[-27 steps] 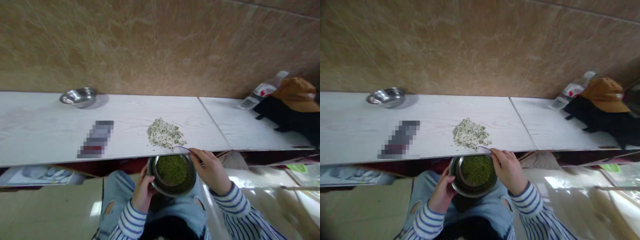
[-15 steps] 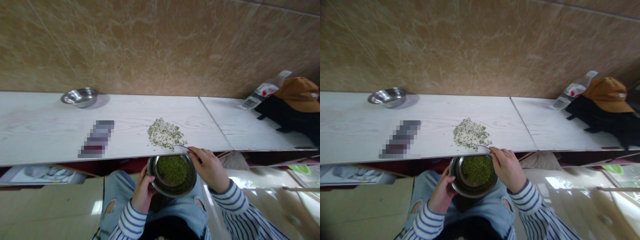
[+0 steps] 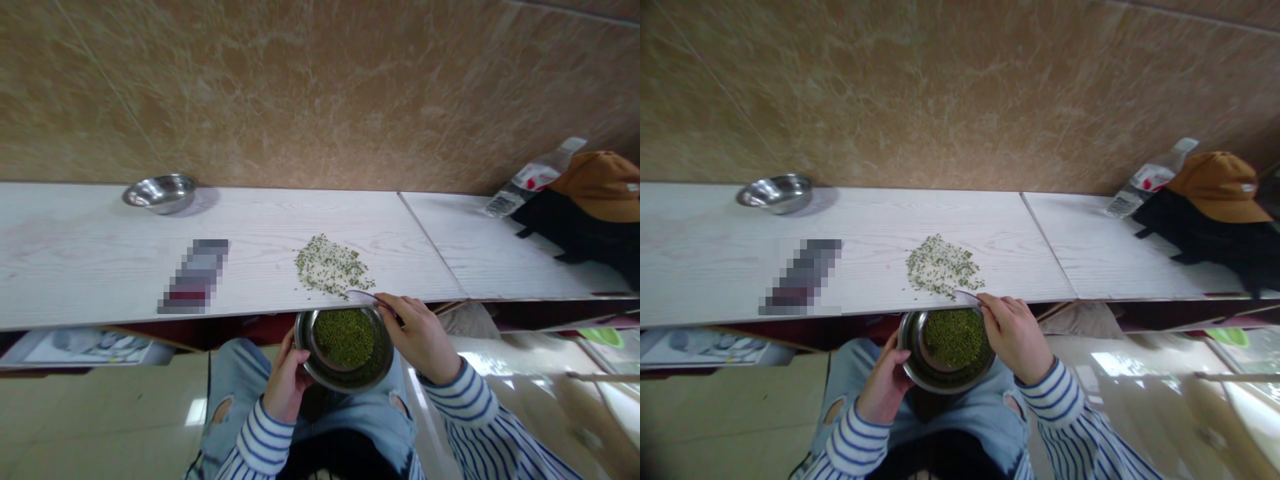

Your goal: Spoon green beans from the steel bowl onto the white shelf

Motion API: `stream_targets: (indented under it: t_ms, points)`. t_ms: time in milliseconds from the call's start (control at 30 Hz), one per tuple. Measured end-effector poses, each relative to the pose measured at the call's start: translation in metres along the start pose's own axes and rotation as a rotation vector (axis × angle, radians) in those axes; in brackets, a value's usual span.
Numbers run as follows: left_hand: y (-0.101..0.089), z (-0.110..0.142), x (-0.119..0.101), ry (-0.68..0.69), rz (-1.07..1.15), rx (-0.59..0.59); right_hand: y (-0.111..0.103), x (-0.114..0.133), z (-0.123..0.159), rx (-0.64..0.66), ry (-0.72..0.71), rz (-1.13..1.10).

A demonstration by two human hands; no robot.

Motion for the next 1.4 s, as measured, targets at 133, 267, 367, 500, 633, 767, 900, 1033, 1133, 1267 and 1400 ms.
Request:
stream_targets:
  t_ms: [133, 267, 367, 500, 633, 767, 900, 1033, 1133, 1267, 1400]
  points:
    - [0.0, 0.001, 0.0, 0.0, -0.004, 0.004, 0.0, 0.001, 0.0, 0.01, 0.002, -0.007]
    - [0.001, 0.002, 0.0, -0.001, -0.003, 0.005, 0.002, 0.001, -0.003, 0.016, -0.001, -0.012]
    - [0.001, 0.001, -0.001, 0.0, -0.002, 0.011, 0.003, 0.001, -0.005, 0.01, 0.0, -0.011]
    - [-0.001, -0.001, -0.001, -0.009, 0.004, 0.007, 0.004, 0.001, -0.006, 0.011, -0.007, -0.011]
    - [-0.003, -0.003, 0.0, -0.016, 0.008, -0.012, 0.003, 0.001, -0.006, 0.013, -0.019, -0.02]
    - [-0.004, -0.003, -0.001, -0.01, -0.01, -0.014, 0.002, 0.002, -0.006, 0.018, -0.022, -0.023]
    - [-0.004, -0.003, -0.002, -0.009, -0.006, -0.017, 0.002, 0.004, -0.007, 0.022, -0.037, -0.023]
    - [-0.004, -0.002, -0.003, 0.001, -0.011, -0.002, 0.005, 0.005, -0.008, 0.029, -0.043, -0.034]
    - [-0.004, -0.001, -0.005, 0.014, -0.014, 0.002, 0.007, 0.006, -0.009, 0.031, -0.043, -0.041]
    - [-0.005, -0.002, -0.006, 0.011, -0.016, 0.013, 0.008, 0.007, -0.013, 0.042, -0.044, -0.058]
    - [-0.006, -0.003, -0.005, 0.014, -0.013, 0.011, 0.009, 0.008, -0.016, 0.051, -0.045, -0.069]
Point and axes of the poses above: each hand's wrist, its own z-axis away from the middle knuckle, its own y-axis out of the palm, x = y × z, the point moved 1 cm from there along -z, towards the middle knuckle, and after that the axes turned 13 degrees about -y, right-handed, at the moved point
